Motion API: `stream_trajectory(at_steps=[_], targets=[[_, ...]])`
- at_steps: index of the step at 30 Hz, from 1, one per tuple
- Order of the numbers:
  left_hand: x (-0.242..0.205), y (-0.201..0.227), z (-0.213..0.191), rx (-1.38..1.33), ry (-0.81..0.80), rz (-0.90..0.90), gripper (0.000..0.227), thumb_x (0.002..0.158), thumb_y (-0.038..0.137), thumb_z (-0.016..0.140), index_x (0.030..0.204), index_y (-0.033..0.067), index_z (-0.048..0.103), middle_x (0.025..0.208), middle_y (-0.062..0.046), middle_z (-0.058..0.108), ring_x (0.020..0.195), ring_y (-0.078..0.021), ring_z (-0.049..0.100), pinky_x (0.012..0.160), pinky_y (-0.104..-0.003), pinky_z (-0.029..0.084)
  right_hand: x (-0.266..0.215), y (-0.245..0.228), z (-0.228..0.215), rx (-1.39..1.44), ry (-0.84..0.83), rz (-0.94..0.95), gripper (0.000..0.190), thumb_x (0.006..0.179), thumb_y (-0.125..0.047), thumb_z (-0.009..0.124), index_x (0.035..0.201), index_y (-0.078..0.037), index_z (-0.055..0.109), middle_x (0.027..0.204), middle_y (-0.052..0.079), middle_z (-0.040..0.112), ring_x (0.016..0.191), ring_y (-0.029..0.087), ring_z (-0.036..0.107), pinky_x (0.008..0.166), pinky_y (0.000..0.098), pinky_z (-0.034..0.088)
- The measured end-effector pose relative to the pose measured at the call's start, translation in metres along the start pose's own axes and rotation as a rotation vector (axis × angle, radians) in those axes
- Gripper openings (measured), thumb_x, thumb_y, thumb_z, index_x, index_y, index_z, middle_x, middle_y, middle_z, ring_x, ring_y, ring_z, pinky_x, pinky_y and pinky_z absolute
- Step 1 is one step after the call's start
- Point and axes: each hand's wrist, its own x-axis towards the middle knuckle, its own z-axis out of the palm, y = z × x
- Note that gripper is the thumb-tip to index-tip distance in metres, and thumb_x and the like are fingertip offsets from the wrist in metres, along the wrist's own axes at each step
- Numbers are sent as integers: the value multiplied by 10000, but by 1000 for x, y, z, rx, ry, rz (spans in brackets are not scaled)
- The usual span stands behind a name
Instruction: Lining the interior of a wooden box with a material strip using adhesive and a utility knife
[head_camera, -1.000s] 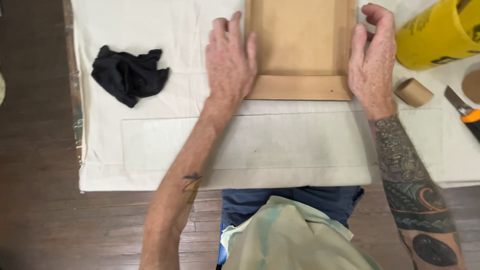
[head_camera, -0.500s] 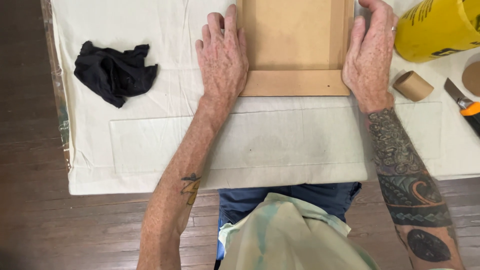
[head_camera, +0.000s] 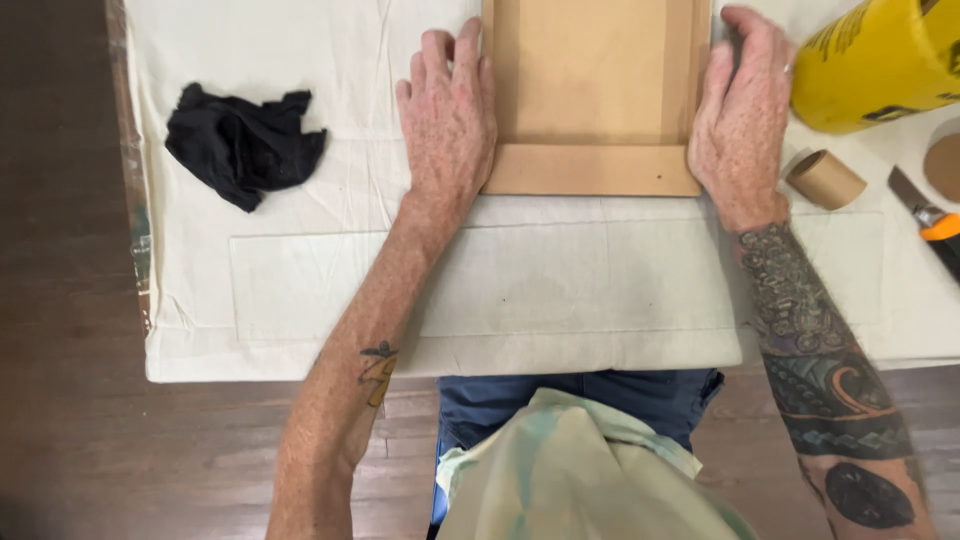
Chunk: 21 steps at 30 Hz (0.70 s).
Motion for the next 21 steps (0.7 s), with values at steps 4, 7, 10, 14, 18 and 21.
stream_trajectory(at_steps=[4,7,10,14,18,21], targets=[[-7,0,3,-76,61,-96,416,1109,388,402,1397,111,515,1186,-94,525,916,-281,614,721,-452,491,-3,4,5,21,-7,103,345,1163,-144,384,1372,105,498,1291,282,559,1199,432,497,1031,514,390],[-11,4,8,18,-61,-98,666,1061,626,351,1477,112,431,1161,-79,492,917,-194,519,744,-366,520,-3,-2,9,-36,16,127,400,1150,-215,404,1368,107,499,1294,290,586,1217,418,531,1047,547,392],[-10,10,-2,132,29,-59,589,1057,561,520,1433,109,480,1152,-77,528,920,-244,545,714,-411,477,-4,-4,5,-67,39,86,332,1147,-149,422,1351,98,508,1270,275,572,1169,441,505,1001,541,397],[-2,1,-1,152,-15,-43,503,1058,444,560,1439,127,474,1176,-67,514,943,-219,543,735,-402,497,-1,-2,2,-38,47,61,309,1134,-101,434,1351,105,510,1263,286,571,1173,445,511,1015,521,395],[-11,-2,-15,45,67,-140,367,1098,314,498,1400,105,490,1192,-97,532,893,-220,590,679,-389,535,-10,-10,-5,-14,24,136,383,1156,-188,393,1369,118,481,1311,302,569,1227,421,520,1042,520,426],[-12,5,1,46,-17,-123,589,1089,530,386,1497,107,418,1212,-91,526,972,-191,557,819,-382,564,-9,-6,4,-61,43,118,389,1145,-213,431,1361,106,492,1282,286,572,1197,421,517,1006,537,423]])
